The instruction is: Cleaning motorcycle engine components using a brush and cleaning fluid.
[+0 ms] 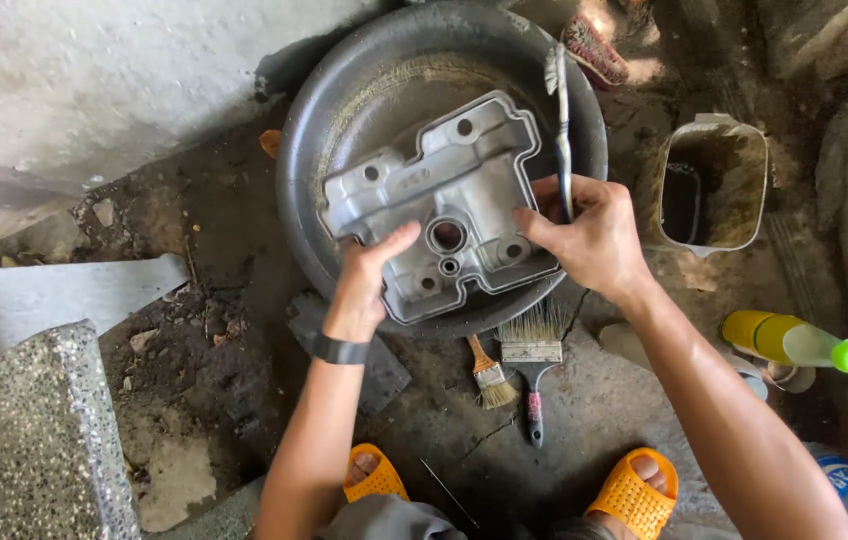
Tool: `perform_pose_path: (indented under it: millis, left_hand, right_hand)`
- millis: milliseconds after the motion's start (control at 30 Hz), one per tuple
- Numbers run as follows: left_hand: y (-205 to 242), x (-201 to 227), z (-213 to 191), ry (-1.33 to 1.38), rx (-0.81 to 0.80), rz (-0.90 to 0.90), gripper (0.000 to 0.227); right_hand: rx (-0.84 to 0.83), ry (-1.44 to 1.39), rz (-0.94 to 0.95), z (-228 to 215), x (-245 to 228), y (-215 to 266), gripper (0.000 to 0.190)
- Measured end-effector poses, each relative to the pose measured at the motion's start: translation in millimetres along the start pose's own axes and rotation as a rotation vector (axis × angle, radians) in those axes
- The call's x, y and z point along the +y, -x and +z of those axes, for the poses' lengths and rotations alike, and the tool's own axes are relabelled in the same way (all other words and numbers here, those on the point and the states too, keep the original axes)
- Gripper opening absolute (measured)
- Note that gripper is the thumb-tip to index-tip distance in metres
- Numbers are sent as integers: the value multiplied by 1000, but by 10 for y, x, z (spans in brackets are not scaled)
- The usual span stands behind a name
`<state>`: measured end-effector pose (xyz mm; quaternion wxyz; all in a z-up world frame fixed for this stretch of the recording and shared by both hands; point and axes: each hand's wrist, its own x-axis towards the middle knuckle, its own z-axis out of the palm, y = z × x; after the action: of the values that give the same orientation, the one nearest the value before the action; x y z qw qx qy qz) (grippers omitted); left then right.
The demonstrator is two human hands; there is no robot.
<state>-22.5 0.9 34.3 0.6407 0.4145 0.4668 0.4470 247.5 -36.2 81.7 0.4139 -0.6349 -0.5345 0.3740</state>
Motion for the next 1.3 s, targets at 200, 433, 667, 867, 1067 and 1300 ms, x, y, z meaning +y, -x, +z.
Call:
perform_pose_path:
  millis: [200,433,667,867,1067,1300]
  left_hand:
    - [132,-610,-135,137,217,-157,35]
    - [134,-729,-244,314,310,-52,26]
    - [154,-675,-208,282,321,-70,34]
    - [147,-498,-73,168,394,13,27]
    - [41,-506,-286,464,453,-24,23]
    - [179,-285,-120,664,356,-41,38]
  right_hand:
    - [182,-98,-74,-170,-227,66,28]
    - [156,163,-29,-380,-22,747,34]
    - [18,351,-198,-312,-153,1026,40]
    - [-177,370,-163,-138,270,1505,22]
    - [-566,375,-279,702,1518,2387,16]
    - [-410,692,82,1503,1851,1647,33]
